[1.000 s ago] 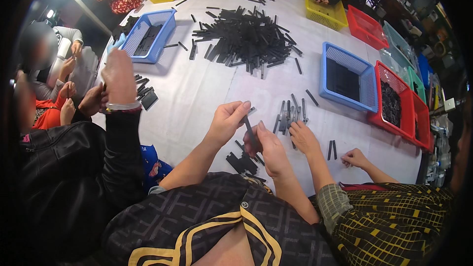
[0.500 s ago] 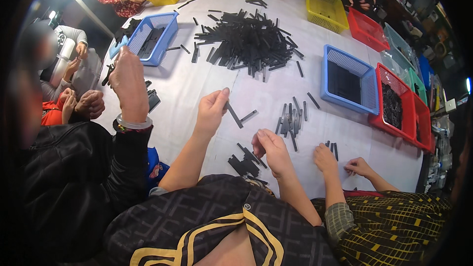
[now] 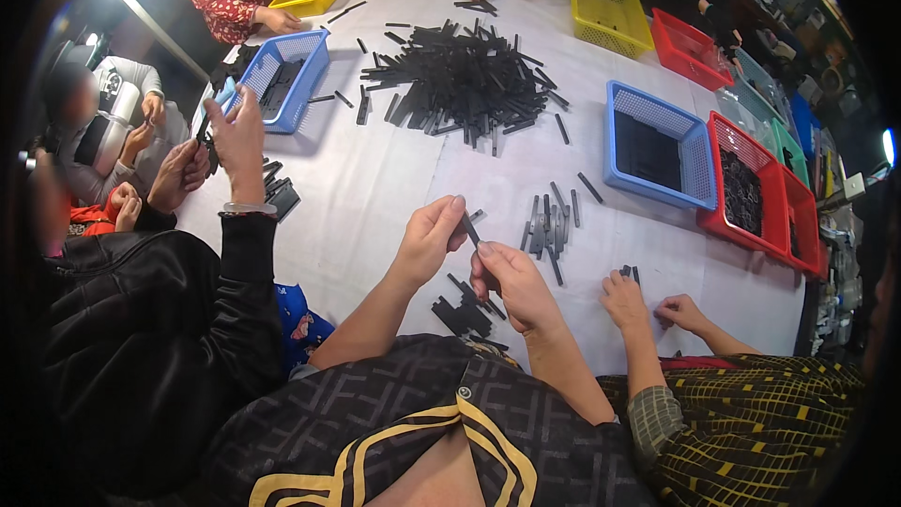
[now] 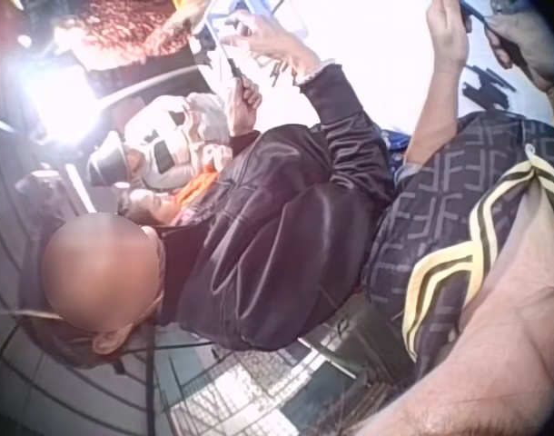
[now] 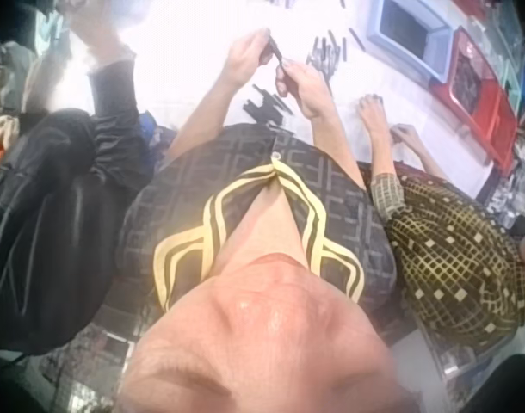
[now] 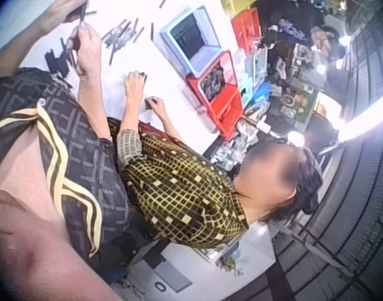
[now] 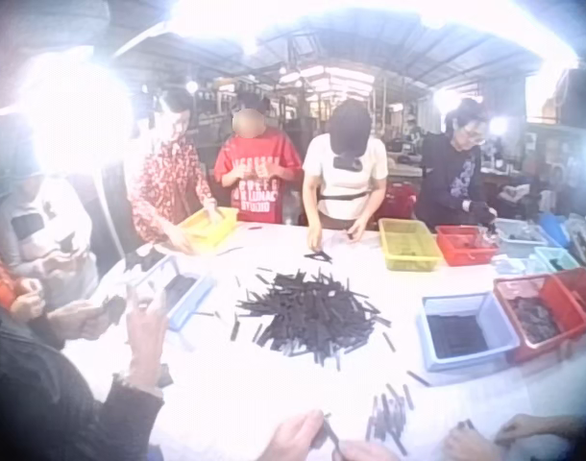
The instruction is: The person sits at a table with several others and repeatedly picks up small black plastic pieces, snaps them together by hand, and places the assembled units into a blue basket. The task continues throughout the clip with multiple participants performing the same assembly.
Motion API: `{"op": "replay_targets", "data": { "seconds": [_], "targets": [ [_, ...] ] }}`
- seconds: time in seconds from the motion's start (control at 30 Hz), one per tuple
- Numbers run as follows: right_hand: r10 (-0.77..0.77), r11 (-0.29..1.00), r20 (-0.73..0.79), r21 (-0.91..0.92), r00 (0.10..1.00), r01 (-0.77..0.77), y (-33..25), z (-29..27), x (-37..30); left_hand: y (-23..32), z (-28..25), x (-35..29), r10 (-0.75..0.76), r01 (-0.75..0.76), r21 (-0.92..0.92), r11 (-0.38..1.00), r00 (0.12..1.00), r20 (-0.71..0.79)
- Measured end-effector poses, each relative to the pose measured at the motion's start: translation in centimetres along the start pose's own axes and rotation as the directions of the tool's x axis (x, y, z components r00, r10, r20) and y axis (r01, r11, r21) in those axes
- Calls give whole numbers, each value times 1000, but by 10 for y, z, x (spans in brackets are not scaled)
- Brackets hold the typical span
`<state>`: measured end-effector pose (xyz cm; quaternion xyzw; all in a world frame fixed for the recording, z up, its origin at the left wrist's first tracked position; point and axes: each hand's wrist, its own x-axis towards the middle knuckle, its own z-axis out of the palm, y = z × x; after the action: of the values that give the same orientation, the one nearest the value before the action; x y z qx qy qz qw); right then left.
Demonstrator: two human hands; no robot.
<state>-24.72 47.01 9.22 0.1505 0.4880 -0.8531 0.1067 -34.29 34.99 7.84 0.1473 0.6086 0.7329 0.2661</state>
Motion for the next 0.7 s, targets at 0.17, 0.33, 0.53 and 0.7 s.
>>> {"op": "replay_targets", "data": {
  "seconds": [0.17,0.33,0.53,0.7],
  "targets": [
    [-101,981,-85,-176,991,85,8,-2,-1,-8,-4,1,19,-38,203,979,995,95],
    [-140,965,-71,-234,988,120,8,1,-5,3,-1,3,-99,101,-31,994,994,46],
    [-291,820,-111,-541,950,188,4,-1,-3,5,3,0,-74,75,-4,997,992,97],
    [-260,845,-115,-508,959,168,2,1,-5,8,4,-1,-34,29,39,999,991,132]
  ]
}}
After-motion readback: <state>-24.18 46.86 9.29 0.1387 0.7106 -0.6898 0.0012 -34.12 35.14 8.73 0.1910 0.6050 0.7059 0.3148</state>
